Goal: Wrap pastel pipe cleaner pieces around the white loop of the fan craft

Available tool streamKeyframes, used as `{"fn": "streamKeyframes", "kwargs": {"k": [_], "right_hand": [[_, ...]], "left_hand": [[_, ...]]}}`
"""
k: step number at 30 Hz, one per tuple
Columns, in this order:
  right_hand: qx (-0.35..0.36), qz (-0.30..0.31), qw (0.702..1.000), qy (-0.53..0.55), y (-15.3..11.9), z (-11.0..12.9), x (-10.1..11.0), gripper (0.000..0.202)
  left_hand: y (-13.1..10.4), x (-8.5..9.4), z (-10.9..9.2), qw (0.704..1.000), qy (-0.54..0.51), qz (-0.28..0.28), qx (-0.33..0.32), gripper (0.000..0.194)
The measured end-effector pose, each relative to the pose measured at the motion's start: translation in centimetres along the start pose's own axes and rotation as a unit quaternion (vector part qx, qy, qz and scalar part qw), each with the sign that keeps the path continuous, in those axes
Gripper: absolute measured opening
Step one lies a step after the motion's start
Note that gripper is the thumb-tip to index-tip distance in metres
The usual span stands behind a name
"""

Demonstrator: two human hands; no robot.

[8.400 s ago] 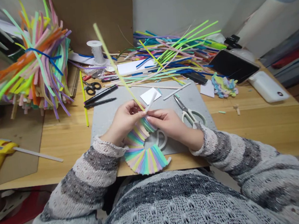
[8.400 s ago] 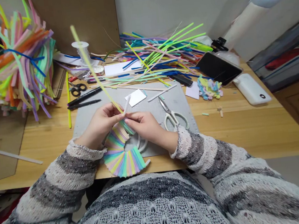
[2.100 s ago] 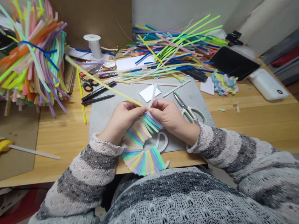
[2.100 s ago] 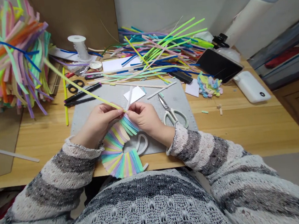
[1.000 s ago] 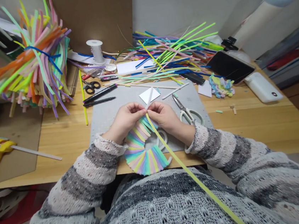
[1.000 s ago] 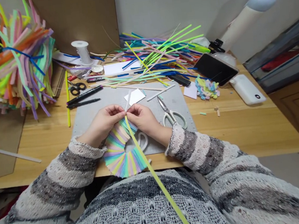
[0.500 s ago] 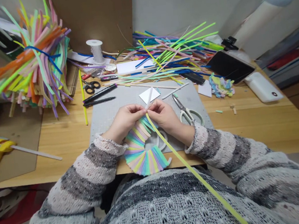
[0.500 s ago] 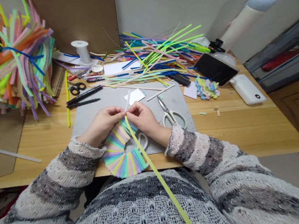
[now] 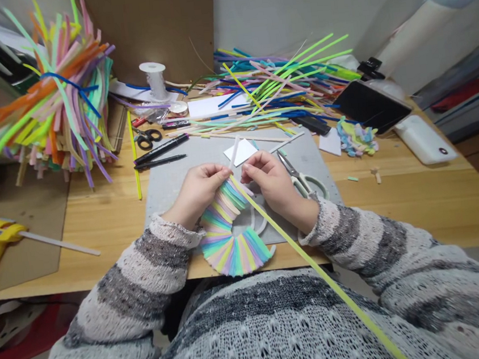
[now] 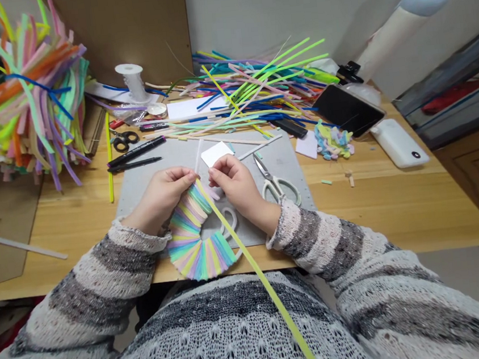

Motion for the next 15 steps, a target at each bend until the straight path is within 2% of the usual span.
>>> {"fn": "streamKeyframes", "kwargs": {"k": [5,8,12,15], "right_hand": [[-0.026,0.052,0.998,-0.029,0.0,0.2,0.1,0.027],[-0.078,0.133,0.986,-0.063,-0.3,0.3,-0.6,0.035],[-0.152,0.245,0.953,-0.095,-0.8,0.4,-1.3,0.031],[-0.167,0.256,0.946,-0.102,-0.5,0.8,-0.6,0.028]], "left_hand": [[0.1,0.3,-0.6,0.998,0.048,-0.021,-0.035,0.024],[0.3,1.1,-0.6,0.992,0.097,-0.053,-0.055,0.022],[0.5,2.1,-0.7,0.980,0.163,-0.098,-0.062,0.018],[0.5,2.3,-0.9,0.979,0.165,-0.101,-0.058,0.019]]}}
Point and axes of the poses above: each hand's wrist, its own y-axis towards the middle knuckle, its own x-axis out of the back of the hand, z = x × y, the point moved 5 cm from there along y, towards the middle knuckle, and after that the axes turned 13 degrees about z, right-handed, at the moved point
